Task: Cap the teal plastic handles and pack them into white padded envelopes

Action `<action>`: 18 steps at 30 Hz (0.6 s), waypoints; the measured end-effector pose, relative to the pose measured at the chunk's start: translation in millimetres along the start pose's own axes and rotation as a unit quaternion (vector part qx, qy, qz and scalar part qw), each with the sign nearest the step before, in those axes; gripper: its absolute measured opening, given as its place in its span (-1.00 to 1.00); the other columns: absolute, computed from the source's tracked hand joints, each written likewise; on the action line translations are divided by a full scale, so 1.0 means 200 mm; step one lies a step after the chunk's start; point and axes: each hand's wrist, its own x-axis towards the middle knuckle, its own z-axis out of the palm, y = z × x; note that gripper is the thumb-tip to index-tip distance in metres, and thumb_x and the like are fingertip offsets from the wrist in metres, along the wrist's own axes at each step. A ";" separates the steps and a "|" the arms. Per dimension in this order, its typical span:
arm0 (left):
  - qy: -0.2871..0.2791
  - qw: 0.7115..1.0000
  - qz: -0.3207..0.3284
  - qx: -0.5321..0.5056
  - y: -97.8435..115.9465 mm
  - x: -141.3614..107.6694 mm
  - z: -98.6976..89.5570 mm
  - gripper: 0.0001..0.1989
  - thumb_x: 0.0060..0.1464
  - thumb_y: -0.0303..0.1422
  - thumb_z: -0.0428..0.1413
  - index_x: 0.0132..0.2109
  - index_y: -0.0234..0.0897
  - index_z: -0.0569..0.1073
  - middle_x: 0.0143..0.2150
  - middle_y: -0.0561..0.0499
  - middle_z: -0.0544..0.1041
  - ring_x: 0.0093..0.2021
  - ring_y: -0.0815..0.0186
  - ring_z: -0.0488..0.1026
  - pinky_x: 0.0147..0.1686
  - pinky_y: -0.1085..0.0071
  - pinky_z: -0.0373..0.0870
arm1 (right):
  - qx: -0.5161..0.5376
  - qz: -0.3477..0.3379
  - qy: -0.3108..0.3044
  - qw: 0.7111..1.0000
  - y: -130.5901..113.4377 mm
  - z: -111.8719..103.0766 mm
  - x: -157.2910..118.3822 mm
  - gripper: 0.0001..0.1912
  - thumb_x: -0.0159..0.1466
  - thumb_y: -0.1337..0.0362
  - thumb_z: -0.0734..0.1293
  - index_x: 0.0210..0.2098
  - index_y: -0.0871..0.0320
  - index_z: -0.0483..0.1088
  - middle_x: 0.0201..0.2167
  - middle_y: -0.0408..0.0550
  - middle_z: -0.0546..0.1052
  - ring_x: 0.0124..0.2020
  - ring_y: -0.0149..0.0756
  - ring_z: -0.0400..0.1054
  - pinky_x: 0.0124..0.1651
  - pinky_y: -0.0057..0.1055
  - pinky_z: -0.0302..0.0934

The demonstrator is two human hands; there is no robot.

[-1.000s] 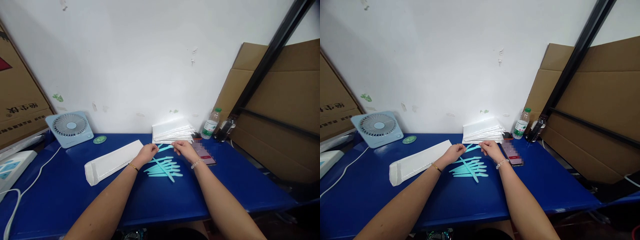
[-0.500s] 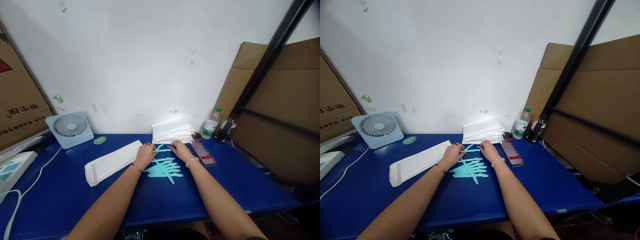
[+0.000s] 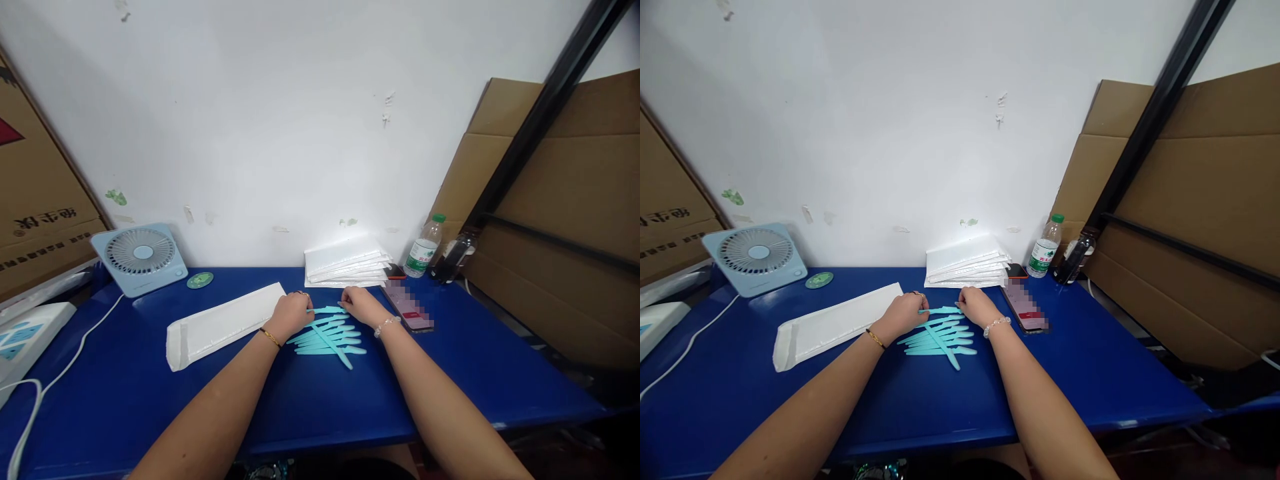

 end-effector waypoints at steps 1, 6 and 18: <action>0.000 1.000 0.004 0.006 0.01 0.00 0.00 -0.86 -0.07 -0.40 0.05 -0.32 -0.26 0.48 -0.27 -0.10 0.52 -0.22 0.16 0.45 -0.22 0.35 0.30 | 0.016 -0.002 0.008 1.000 0.01 0.00 0.00 -0.97 0.14 0.38 0.30 -0.44 0.17 0.35 -0.49 -0.09 0.42 -0.44 -0.35 0.28 -0.37 -0.45 0.08; 0.002 1.000 0.024 0.021 0.02 -0.01 -0.01 -0.89 -0.05 -0.43 0.03 -0.32 -0.28 0.43 -0.29 -0.12 0.52 -0.24 0.15 0.46 -0.24 0.34 0.29 | 0.161 0.013 0.085 0.983 0.04 -0.03 0.00 -0.81 0.17 0.34 0.21 -0.22 0.12 0.35 -0.50 -0.21 0.36 -0.53 -0.41 0.28 -0.41 -0.45 0.14; 0.006 0.994 0.035 -0.102 -0.07 0.00 -0.05 -0.79 0.12 -0.41 -0.07 -0.08 -0.22 0.32 -0.34 -0.01 0.49 -0.33 0.27 0.44 -0.36 0.44 0.24 | 0.575 0.127 0.085 0.804 -0.01 -0.10 -0.01 -0.66 -0.08 0.17 0.50 -0.41 0.19 0.36 -0.60 -0.15 0.46 -0.57 -0.41 0.40 -0.56 -0.55 0.23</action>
